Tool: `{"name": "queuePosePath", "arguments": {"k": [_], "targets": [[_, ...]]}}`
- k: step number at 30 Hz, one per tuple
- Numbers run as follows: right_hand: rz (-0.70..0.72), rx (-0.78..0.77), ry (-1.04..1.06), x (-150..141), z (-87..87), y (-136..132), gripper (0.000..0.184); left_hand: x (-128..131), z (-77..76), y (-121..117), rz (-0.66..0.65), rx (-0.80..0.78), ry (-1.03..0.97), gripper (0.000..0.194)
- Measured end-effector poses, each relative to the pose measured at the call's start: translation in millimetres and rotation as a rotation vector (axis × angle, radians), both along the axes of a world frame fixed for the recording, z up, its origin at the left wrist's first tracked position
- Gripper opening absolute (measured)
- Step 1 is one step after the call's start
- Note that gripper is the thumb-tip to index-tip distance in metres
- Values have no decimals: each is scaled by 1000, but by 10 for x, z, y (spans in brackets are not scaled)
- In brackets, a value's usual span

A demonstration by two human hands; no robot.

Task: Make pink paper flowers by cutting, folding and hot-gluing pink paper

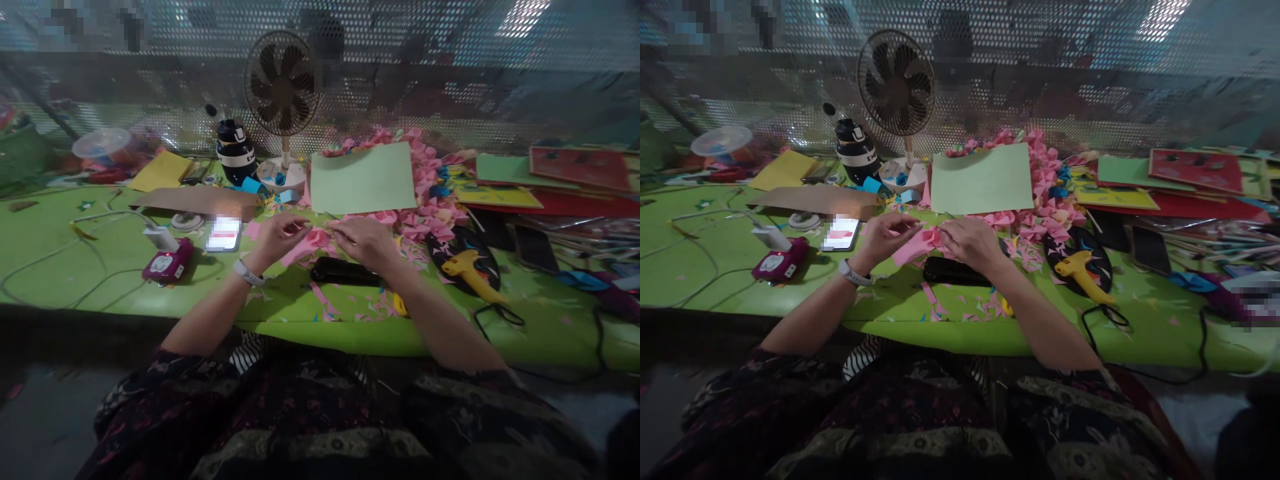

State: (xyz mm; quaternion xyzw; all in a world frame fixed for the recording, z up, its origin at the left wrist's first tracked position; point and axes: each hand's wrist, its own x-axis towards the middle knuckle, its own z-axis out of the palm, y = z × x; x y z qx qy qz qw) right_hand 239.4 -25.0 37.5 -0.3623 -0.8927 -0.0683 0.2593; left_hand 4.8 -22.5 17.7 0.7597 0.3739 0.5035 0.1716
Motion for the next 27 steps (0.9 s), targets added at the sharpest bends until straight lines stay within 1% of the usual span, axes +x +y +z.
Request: {"name": "queuePosePath", "arguments": {"k": [3, 4, 5, 7, 9, 11, 14, 17, 19, 21, 24, 27], "targets": [[-2, -87, 40, 84, 3, 74, 29, -127, -38, 129, 178, -73, 19, 13], [-5, -128, 29, 110, 3, 98, 27, -151, -63, 163, 198, -103, 38, 12], [-8, -176, 0, 131, 3, 119, 25, -163, -91, 188, 202, -131, 63, 11], [-27, -280, -93, 157, 5, 152, 23, -151, -145, 210, 148, -153, 112, 10], [-55, -377, -196, 160, 9, 170, 24, -103, -192, 202, 68, -103, 168, 10], [-78, -442, -276, 149, 14, 177, 25, -42, -232, 183, 43, -23, 242, 14], [-88, -469, -347, 128, 10, 182, 25, 36, -295, 174, 81, 26, 364, 18], [-71, -459, -357, 117, -2, 192, 24, 70, -358, 204, 110, 4, 410, 12], [-57, -457, -340, 117, -3, 197, 25, 64, -387, 235, 104, -30, 372, 12], [-56, -461, -332, 120, 9, 192, 25, 43, -397, 260, 83, -58, 294, 11], [-70, -483, -348, 130, 50, 162, 24, 15, -387, 267, 62, -89, 134, 5], [-78, -507, -358, 134, 91, 123, 25, 13, -367, 250, 58, -96, 15, 7]]}}
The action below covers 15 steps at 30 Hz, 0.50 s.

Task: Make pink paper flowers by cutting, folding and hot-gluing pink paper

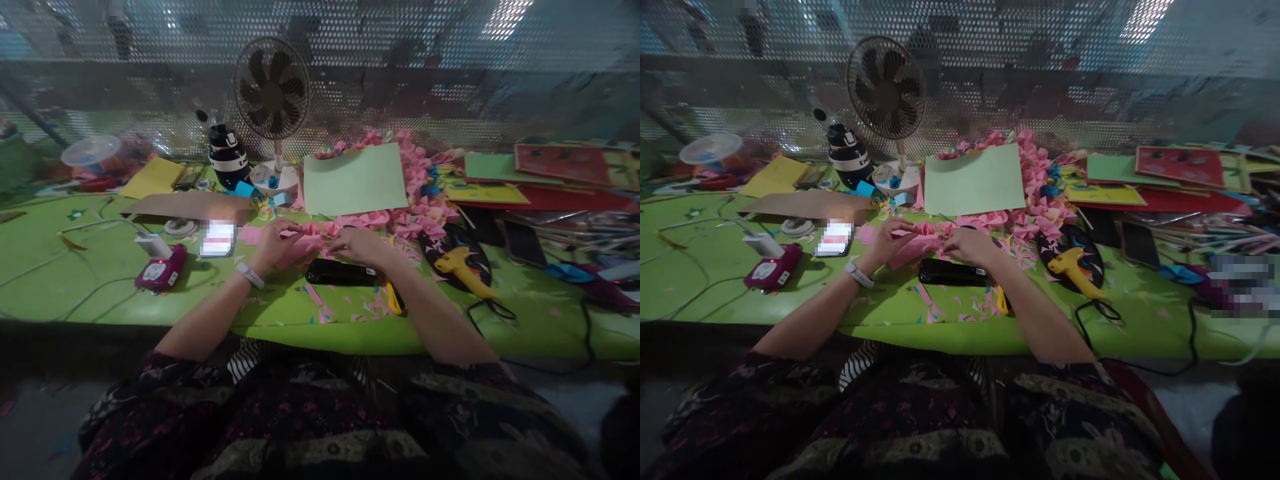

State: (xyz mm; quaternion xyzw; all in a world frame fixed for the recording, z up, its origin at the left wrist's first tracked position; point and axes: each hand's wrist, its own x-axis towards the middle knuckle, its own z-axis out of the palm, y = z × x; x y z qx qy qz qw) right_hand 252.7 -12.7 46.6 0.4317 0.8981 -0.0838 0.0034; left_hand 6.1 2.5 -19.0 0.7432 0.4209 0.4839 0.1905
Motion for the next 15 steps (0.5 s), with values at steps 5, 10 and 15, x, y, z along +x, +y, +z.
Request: {"name": "queuePosePath", "arguments": {"k": [5, 10, 15], "targets": [[-25, -19, -33, -9, 20, -21, 25, 16, 31, -19, -3, 59, -54, 11], [-55, 4, 18, 62, 69, 24, 30, 13, 81, -61, -14, -88, -157, 18], [-141, 73, 196, 280, 207, 38, 32, 35, 129, -148, -102, -335, -305, 30]]}}
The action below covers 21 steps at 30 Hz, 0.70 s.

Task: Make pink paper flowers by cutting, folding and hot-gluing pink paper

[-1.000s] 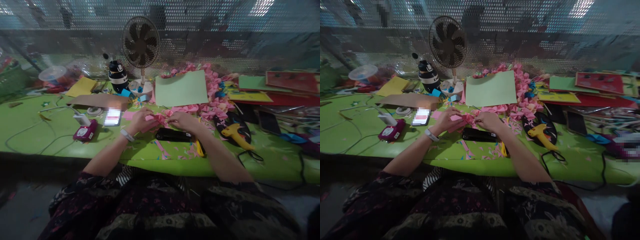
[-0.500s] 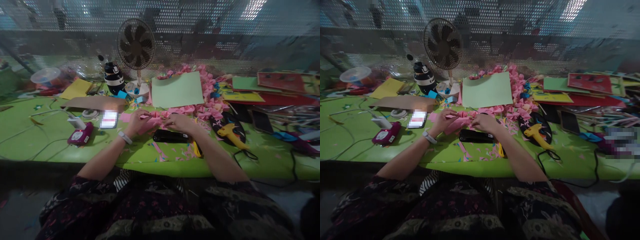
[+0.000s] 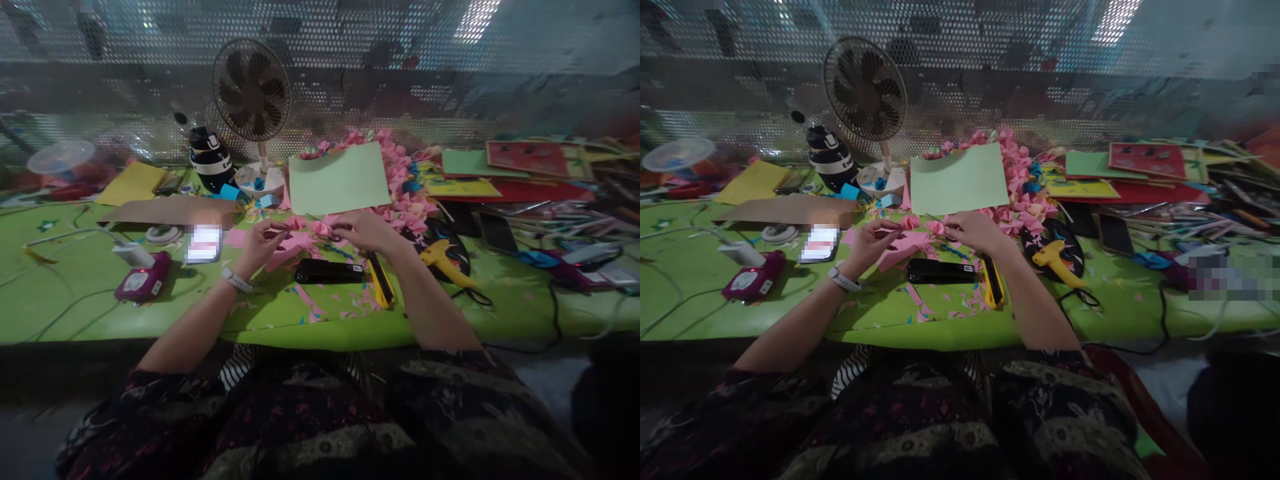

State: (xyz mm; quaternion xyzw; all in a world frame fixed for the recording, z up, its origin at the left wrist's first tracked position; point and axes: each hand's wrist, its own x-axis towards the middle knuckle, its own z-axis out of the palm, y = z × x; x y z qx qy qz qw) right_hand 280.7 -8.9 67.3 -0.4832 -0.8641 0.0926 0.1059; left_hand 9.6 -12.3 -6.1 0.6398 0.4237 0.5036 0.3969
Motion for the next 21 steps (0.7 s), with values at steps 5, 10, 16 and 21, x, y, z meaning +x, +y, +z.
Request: {"name": "queuePosePath", "arguments": {"k": [5, 10, 16, 21], "targets": [[-82, 94, 154, 210, 136, -15, 34, 39, 20, -25, -50, -41, -88, 29], [-178, 101, 126, 436, 318, -96, 37, 61, 8, 5, -26, 55, -106, 27], [-446, 108, -142, 1018, 302, -501, 39, 58, 24, 2, 14, 148, -72, 24], [-774, -142, -466, 1459, -143, -817, 36, 77, 78, -31, 76, 340, -40, 20]]}}
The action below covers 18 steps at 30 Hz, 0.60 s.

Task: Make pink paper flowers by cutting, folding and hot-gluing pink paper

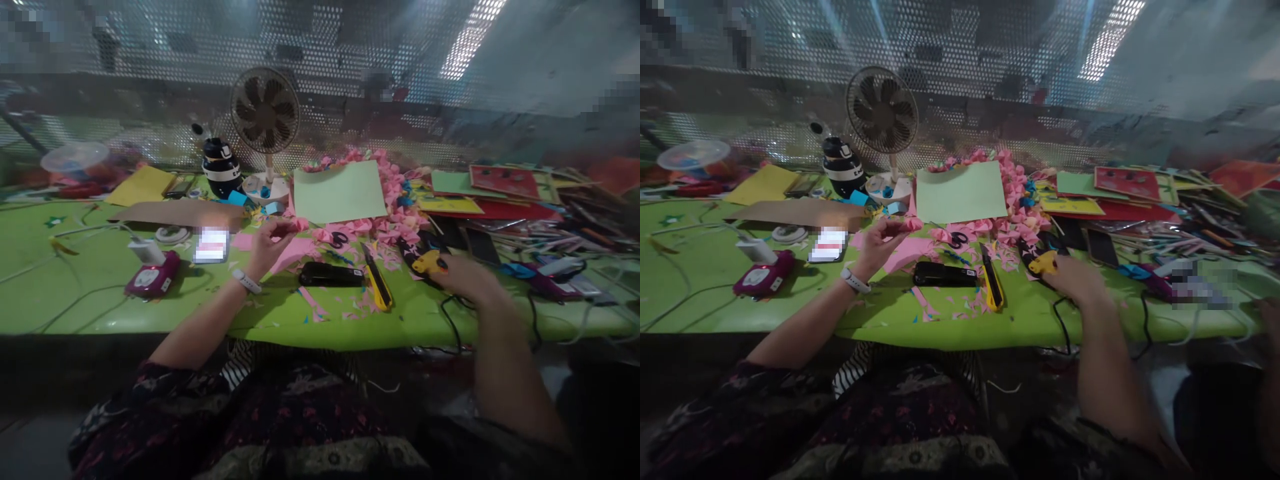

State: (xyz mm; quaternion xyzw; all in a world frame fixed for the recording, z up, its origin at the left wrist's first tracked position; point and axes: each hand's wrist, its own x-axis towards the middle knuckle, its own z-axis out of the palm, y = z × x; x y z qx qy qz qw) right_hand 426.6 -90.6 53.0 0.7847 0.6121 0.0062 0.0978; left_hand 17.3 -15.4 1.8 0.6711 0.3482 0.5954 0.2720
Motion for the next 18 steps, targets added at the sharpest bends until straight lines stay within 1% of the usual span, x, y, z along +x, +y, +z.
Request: {"name": "queuePosePath", "arguments": {"k": [1, 2, 3, 4, 6, 8, 12, 14, 16, 18], "targets": [[-14, -52, 16, 52, -86, -35, 33, 7, 11, -7, 15, 31, 10, 19], [-8, -60, 28, 92, -160, -61, 31, 14, 21, -12, 24, 57, 15, 18], [-1, -44, 32, 121, -218, -77, 32, 20, 28, -17, 24, 75, 15, 18], [-22, 0, 30, 143, -261, -84, 37, 24, 32, -21, 19, 86, 10, 17], [-40, 65, 33, 166, -306, -78, 46, 27, 34, -25, 2, 96, 5, 16], [-32, 72, 40, 169, -311, -53, 49, 24, 31, -27, -8, 106, 10, 12], [-15, 53, 28, 139, -281, -2, 45, 19, 36, -38, -76, 145, 42, 5], [-14, 67, 22, 121, -266, 13, 44, 18, 58, -55, -81, 205, 58, 7], [-15, 77, 17, 104, -253, 23, 43, 15, 90, -79, -54, 268, 82, 11], [-30, 72, 24, 87, -244, 31, 42, 10, 118, -104, -42, 297, 117, 14]]}}
